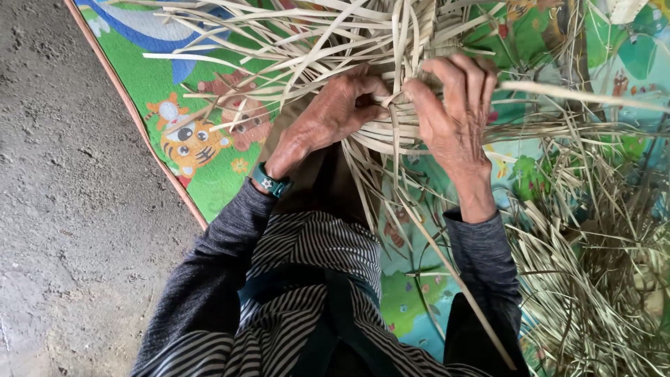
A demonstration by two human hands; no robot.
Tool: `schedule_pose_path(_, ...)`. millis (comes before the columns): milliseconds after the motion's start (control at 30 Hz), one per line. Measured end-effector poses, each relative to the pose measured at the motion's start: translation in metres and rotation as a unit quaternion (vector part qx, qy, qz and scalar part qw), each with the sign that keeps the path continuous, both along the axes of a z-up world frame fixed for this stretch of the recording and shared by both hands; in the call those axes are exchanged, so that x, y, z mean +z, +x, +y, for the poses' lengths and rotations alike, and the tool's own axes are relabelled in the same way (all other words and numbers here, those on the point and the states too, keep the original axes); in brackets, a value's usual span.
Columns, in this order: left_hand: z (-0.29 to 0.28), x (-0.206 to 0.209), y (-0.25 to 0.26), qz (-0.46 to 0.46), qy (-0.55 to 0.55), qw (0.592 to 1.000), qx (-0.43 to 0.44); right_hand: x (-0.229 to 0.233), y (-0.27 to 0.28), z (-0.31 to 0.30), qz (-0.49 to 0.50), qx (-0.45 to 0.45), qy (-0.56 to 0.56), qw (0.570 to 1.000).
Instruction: Weaving dried plant fibers into a basket or mat by hand.
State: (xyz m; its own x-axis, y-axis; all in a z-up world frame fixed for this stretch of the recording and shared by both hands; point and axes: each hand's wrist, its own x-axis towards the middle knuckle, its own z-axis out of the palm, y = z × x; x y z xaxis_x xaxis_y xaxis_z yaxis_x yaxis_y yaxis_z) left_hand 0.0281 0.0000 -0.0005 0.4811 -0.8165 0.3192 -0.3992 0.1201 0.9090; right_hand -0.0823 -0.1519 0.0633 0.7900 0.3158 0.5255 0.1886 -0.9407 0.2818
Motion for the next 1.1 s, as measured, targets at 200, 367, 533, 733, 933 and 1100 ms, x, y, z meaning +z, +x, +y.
schedule_pose_path(200, -0.001, -0.001, -0.007, 0.018, -0.033, 0.999, 0.011, -0.013, -0.002, -0.003, 0.107, -0.044, 0.136, 0.984)
schedule_pose_path(367, -0.006, -0.009, -0.011, -0.012, -0.061, 0.997, 0.055, -0.011, -0.011, -0.009, 0.207, -0.04, 0.327, 0.921)
schedule_pose_path(533, -0.006, -0.013, -0.01, -0.001, -0.053, 0.996, 0.07, 0.007, -0.013, 0.001, 0.206, -0.042, 0.355, 0.911)
schedule_pose_path(733, -0.003, -0.007, -0.014, -0.02, -0.047, 0.995, 0.089, -0.001, -0.009, -0.002, 0.171, -0.052, 0.319, 0.931)
schedule_pose_path(933, -0.005, 0.007, -0.02, 0.073, -0.098, 0.99, 0.069, -0.015, -0.01, -0.028, 0.168, -0.149, 0.241, 0.944)
schedule_pose_path(1100, -0.018, -0.012, -0.02, 0.155, -0.16, 0.973, 0.065, -0.023, -0.025, -0.079, 0.095, -0.233, 0.094, 0.963)
